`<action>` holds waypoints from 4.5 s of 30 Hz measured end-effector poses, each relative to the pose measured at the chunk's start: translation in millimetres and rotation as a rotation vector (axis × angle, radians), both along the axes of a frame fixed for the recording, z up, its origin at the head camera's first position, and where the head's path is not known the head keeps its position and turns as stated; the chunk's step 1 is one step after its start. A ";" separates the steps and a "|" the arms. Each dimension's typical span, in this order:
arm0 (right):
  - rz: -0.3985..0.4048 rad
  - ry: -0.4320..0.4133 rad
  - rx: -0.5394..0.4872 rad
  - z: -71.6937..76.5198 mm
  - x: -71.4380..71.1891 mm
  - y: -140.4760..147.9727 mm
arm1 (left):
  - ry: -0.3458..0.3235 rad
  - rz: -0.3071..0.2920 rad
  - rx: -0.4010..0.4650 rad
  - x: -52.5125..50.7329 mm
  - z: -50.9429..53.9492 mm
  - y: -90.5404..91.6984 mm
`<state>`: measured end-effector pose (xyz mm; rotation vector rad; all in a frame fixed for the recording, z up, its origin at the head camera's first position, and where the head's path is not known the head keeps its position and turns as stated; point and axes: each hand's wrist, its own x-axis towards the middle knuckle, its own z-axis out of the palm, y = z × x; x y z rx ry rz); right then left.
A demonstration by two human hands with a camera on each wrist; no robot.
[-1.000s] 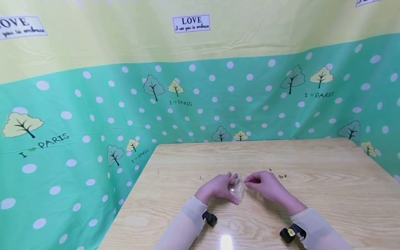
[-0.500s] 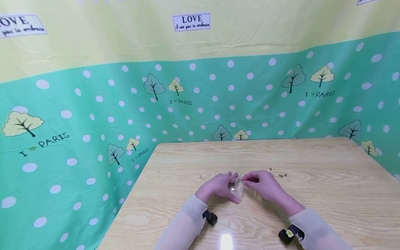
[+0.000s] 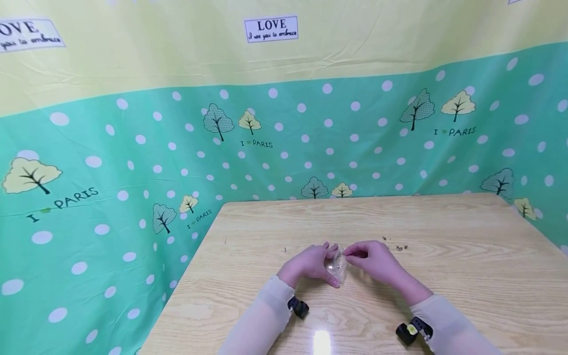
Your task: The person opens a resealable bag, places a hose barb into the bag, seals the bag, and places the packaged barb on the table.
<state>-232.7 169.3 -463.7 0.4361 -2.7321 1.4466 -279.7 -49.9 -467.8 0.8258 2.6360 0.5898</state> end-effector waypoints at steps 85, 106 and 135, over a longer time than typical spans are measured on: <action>-0.044 -0.065 0.362 -2.6 -23.1 156.3 | 0.004 0.016 -0.018 -0.7 2.9 2.4; -0.088 -0.079 0.375 -4.4 -25.8 151.9 | 0.002 0.012 -0.042 -3.6 -0.9 2.4; -0.024 -0.037 0.295 3.6 -20.9 86.4 | -0.012 0.016 -0.011 0.1 -0.1 0.0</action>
